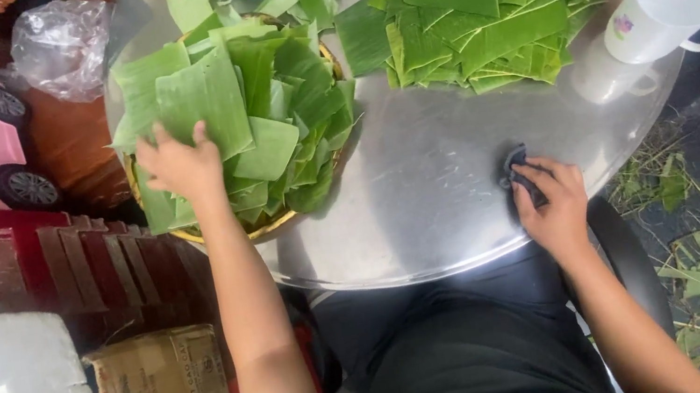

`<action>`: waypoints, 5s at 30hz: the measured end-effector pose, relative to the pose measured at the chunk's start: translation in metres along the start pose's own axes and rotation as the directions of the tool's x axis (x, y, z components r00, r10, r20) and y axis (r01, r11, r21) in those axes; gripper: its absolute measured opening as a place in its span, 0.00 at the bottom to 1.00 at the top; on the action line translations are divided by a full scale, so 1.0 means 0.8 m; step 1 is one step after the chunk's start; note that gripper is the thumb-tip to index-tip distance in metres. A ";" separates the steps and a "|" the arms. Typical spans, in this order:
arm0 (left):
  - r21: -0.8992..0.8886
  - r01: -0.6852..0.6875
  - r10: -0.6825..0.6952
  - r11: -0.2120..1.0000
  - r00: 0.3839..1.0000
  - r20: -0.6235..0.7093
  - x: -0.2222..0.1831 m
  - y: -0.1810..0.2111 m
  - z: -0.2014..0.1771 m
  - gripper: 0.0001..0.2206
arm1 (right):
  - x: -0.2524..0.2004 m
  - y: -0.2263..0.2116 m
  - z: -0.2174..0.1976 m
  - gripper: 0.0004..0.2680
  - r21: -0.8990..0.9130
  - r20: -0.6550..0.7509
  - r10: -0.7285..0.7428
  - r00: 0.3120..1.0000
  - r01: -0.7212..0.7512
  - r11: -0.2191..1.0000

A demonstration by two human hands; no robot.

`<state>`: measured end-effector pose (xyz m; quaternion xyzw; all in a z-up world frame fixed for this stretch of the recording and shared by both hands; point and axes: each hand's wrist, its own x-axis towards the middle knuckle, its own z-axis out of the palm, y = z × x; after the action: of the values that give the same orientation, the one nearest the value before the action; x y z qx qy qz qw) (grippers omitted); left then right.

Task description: Wiping and cleaning individual banana leaves with a cloth and stacking them on a metal table.

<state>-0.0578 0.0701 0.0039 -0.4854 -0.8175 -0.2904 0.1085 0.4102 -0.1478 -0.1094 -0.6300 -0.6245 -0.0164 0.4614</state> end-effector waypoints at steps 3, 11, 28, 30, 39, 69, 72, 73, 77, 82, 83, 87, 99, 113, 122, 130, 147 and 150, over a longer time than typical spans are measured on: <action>-0.196 -0.010 0.083 0.981 0.926 0.368 -0.040 0.081 -0.066 0.43 | -0.001 0.003 0.000 0.08 0.013 0.021 0.012 1.000 -0.012 1.000; -0.024 -0.051 0.055 0.998 0.769 0.637 -0.006 0.069 -0.040 0.42 | 0.004 -0.006 -0.005 0.08 0.012 0.046 0.020 0.999 -0.020 1.000; -0.288 -0.478 0.360 0.830 0.853 -0.378 0.111 -0.040 -0.117 0.14 | -0.009 0.017 0.001 0.07 0.044 0.068 -0.082 0.994 0.079 0.996; -0.336 -0.607 0.481 0.720 0.786 -0.388 0.113 -0.019 -0.142 0.15 | -0.008 0.015 0.001 0.07 0.022 0.074 -0.072 0.995 0.070 0.997; -0.022 -0.464 0.461 0.885 0.871 0.171 0.143 -0.051 -0.015 0.21 | -0.012 0.019 0.002 0.07 -0.011 0.073 -0.080 0.994 0.081 0.997; 0.016 -0.090 0.075 0.996 0.898 0.434 0.084 -0.117 -0.006 0.28 | -0.005 0.017 0.003 0.08 -0.013 0.091 -0.113 0.989 0.115 0.993; -0.071 0.228 -0.179 0.971 0.891 0.418 0.103 -0.113 -0.006 0.38 | -0.007 0.019 0.004 0.07 -0.023 0.077 -0.121 0.990 0.124 0.992; -0.072 0.218 -0.170 0.973 0.893 0.417 0.111 -0.126 0.008 0.38 | -0.009 0.021 0.004 0.07 -0.024 0.070 -0.115 0.991 0.117 0.993; -0.260 0.355 -0.230 0.898 0.882 0.411 0.158 -0.191 0.085 0.33 | -0.012 0.021 0.007 0.08 -0.050 0.090 -0.084 0.992 0.089 0.995; -0.427 0.134 -0.102 0.894 0.990 0.098 0.175 -0.207 0.122 0.24 | -0.006 0.017 0.005 0.08 -0.061 0.101 -0.079 0.992 0.086 0.994; -0.408 0.127 -0.111 0.904 0.992 0.064 0.178 -0.204 0.120 0.23 | -0.005 0.016 0.006 0.08 -0.061 0.099 -0.080 0.992 0.086 0.994; -0.310 0.163 -0.160 0.937 0.987 0.035 0.180 -0.215 0.114 0.17 | -0.004 0.019 0.008 0.08 -0.056 0.117 -0.067 0.991 0.074 0.996; 0.034 -0.064 0.065 0.997 0.997 -0.031 0.169 -0.151 0.027 0.22 | 0.000 0.016 0.006 0.08 -0.030 0.102 -0.087 0.991 0.090 0.995; -0.123 -0.310 0.319 0.943 0.726 0.610 -0.045 0.145 -0.135 0.47 | 0.023 -0.026 -0.008 0.08 -0.048 0.093 0.145 0.985 -0.141 0.989; -0.006 -0.166 0.118 0.986 0.676 0.727 -0.015 0.012 -0.155 0.60 | 0.008 -0.005 0.001 0.08 -0.051 0.094 0.084 0.992 -0.080 0.995; -0.223 -0.160 0.273 0.962 0.629 0.727 -0.015 -0.082 -0.079 0.53 | 0.022 -0.029 -0.005 0.12 -0.496 0.273 0.169 0.947 -0.012 0.868; -0.397 -0.447 0.559 0.801 0.796 0.231 0.034 -0.151 0.024 0.33 | 0.191 -0.295 0.249 0.26 0.278 0.402 -0.739 0.541 0.697 0.661; -0.525 -0.485 0.606 0.699 0.792 0.077 0.075 -0.117 -0.024 0.26 | 0.161 -0.290 0.257 0.20 0.411 0.362 -0.840 0.405 0.739 0.533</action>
<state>-0.1707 0.0689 0.0127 -0.7500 -0.5434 -0.3755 -0.0346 0.1383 0.0275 -0.0203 -0.1901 -0.9449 -0.0039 0.2663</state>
